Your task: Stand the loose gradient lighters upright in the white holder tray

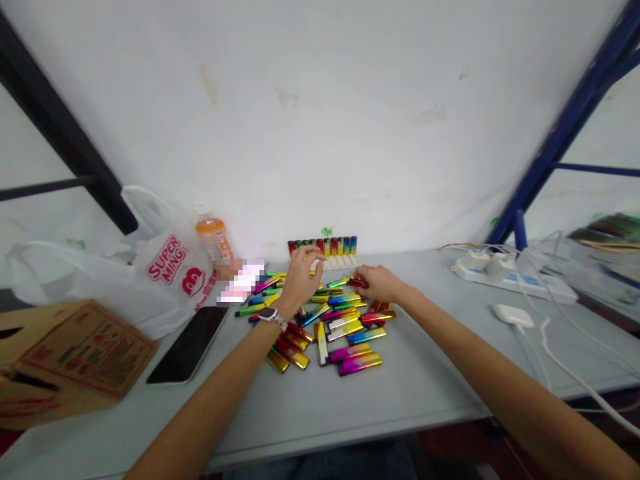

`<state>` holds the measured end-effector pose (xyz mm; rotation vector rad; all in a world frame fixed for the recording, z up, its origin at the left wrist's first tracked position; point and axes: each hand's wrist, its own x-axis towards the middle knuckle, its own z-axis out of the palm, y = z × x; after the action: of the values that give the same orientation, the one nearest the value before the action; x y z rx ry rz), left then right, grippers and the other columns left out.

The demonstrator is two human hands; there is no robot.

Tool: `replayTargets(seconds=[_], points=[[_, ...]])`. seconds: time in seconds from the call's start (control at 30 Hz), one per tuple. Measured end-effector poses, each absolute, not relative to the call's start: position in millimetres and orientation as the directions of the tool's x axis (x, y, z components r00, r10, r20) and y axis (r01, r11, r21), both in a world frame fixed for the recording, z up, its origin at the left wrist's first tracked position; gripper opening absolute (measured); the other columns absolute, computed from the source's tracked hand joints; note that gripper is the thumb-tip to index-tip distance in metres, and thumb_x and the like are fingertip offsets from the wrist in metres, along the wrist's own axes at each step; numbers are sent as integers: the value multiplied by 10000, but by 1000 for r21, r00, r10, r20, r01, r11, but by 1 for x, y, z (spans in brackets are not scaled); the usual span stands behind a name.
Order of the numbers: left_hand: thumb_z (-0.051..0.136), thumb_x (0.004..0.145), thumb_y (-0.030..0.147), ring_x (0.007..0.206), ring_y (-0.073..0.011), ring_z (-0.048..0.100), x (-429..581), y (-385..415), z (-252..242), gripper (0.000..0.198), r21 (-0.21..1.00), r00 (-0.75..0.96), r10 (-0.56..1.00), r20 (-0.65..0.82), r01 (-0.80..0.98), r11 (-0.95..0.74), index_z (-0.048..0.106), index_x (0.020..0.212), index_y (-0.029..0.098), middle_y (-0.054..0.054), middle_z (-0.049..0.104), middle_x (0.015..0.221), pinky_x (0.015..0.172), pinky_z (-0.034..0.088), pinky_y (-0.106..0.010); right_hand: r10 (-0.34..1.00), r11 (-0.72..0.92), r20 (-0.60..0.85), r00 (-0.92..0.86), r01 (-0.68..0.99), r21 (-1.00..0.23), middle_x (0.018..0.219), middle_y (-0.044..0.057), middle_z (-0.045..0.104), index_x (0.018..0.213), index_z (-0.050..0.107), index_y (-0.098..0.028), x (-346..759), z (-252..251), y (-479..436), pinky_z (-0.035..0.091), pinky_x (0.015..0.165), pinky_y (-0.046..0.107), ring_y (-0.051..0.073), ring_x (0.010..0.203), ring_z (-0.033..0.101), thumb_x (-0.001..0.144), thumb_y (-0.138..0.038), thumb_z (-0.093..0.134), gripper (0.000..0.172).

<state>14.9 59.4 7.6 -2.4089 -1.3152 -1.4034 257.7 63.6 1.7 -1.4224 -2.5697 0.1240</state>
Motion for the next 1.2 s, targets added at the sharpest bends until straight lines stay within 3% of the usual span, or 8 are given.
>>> replayTargets(seconds=[0.1, 0.2, 0.33, 0.43, 0.57, 0.73, 1.0, 1.2], points=[[510, 933, 195, 1160, -235, 539, 1, 47, 7, 159, 387, 169, 640, 749, 673, -631, 663, 975, 211, -83, 584, 1171, 1064, 434, -453, 859, 511, 161, -485, 819, -260, 909, 102, 697, 1031, 621, -188, 252, 0, 62, 364, 697, 296, 215, 770, 598, 917, -309, 553, 180], [511, 936, 198, 1153, -229, 553, -8, 37, 5, 158, 450, 98, 647, 756, 640, -623, 665, 971, 210, -84, 586, 1166, 1053, 451, -445, 862, 506, 278, -423, 729, -460, 786, 43, 648, 1029, 568, -200, 233, 6, 53, 342, 641, 276, 180, 678, 544, 954, -330, 486, 171], [514, 934, 186, 1115, -221, 578, -12, 26, 0, 156, 505, 47, 660, 750, 604, -617, 665, 954, 214, -76, 609, 1109, 1029, 472, -432, 872, 479, 395, -289, 337, -810, 657, -31, 521, 856, 534, -217, 185, 19, 35, 341, 583, 250, 138, 601, 456, 910, -481, 513, 271], [508, 944, 188, 1083, -212, 588, -15, 21, -4, 155, 502, 57, 654, 754, 594, -629, 661, 955, 213, -71, 622, 1074, 1006, 483, -416, 933, 188, 187, -306, -27, -982, 499, -67, 334, 712, 527, -216, 145, 21, 26, 229, 452, 236, 101, 442, 281, 896, -645, 402, 484], [506, 953, 205, 1054, -209, 597, -18, 17, -6, 150, 516, 66, 675, 734, 592, -619, 656, 960, 214, -70, 628, 1038, 964, 509, -401, 985, -90, -51, -167, -234, -968, 417, -72, 244, 550, 419, -229, 114, 14, 20, 128, 396, 238, 81, 370, 184, 884, -622, 366, 519], [503, 949, 196, 1037, -206, 601, -13, 13, -3, 151, 520, 80, 678, 730, 579, -628, 653, 947, 212, -68, 632, 1019, 955, 510, -394, 998, -43, -30, -50, -282, -958, 395, -50, 314, 532, 408, -233, 115, 3, 14, 148, 378, 239, 93, 354, 214, 877, -455, 380, 411], [516, 928, 159, 995, -202, 599, -7, 9, -4, 150, 516, 91, 675, 732, 574, -636, 658, 936, 207, -57, 648, 975, 938, 503, -382, 969, -143, -34, -245, -443, -885, 404, -89, 240, 562, 425, -220, 129, 4, 5, 79, 386, 229, 65, 353, 151, 833, -705, 412, 556], [511, 939, 176, 991, -203, 608, -7, 8, -3, 159, 507, 98, 679, 728, 589, -629, 666, 940, 206, -58, 658, 970, 924, 508, -374, 989, -130, -90, -120, -383, -914, 387, -83, 229, 543, 389, -234, 124, 2, 6, 98, 372, 234, 75, 337, 154, 873, -582, 388, 480]])
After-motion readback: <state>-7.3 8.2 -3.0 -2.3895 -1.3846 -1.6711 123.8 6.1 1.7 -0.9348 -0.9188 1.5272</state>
